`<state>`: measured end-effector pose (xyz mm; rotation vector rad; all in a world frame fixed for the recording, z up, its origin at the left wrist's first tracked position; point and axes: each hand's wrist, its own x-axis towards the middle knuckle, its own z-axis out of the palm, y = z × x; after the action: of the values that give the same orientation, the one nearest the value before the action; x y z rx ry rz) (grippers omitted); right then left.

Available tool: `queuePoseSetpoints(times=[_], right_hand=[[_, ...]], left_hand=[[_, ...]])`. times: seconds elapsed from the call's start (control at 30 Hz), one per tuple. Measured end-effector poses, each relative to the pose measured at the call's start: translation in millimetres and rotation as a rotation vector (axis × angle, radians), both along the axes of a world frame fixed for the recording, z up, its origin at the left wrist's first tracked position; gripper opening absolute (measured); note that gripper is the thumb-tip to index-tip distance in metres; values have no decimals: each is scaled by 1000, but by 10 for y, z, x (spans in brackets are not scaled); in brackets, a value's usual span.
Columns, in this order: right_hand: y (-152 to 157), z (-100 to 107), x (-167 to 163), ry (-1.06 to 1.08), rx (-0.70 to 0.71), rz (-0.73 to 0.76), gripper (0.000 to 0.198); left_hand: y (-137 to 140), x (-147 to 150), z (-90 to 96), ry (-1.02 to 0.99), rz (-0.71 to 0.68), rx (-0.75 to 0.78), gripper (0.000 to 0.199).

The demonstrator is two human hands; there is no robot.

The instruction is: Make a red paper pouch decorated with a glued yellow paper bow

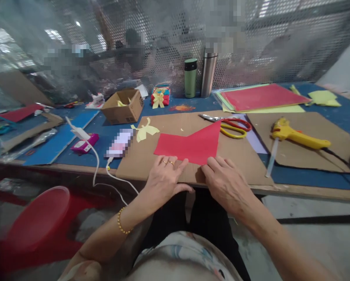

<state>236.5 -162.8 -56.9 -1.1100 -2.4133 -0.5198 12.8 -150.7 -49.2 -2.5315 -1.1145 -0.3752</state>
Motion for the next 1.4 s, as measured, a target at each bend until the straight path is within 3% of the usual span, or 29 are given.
queuePoseSetpoints(times=[0.2, 0.33, 0.43, 0.53, 0.7, 0.93, 1.1, 1.27, 1.4], right_hand=[[-190, 117, 186, -73, -51, -192, 18], [-268, 279, 124, -63, -16, -322, 23], [-173, 250, -93, 47, -47, -185, 23], [-18, 87, -302, 114, -101, -54, 25], [58, -94, -352, 176, -86, -65, 32], [13, -56, -332, 156, -114, -86, 29], [11, -60, -351, 142, -96, -115, 30], [32, -43, -337, 121, -91, -101, 32], [78, -27, -338, 119, -77, -84, 32]], left_hand=[[48, 42, -4, 3, 24, -37, 91], [58, 40, -1, -5, 4, -45, 88], [54, 35, -10, -3, 1, -21, 85], [39, 23, -16, -9, 19, -16, 81], [7, -91, 2, -28, -25, -38, 81], [103, -506, 53, -124, 6, -68, 84], [149, -712, 66, -131, 63, -90, 75], [175, -726, 57, -148, 123, -90, 68], [278, -546, 176, -89, 191, -72, 57]])
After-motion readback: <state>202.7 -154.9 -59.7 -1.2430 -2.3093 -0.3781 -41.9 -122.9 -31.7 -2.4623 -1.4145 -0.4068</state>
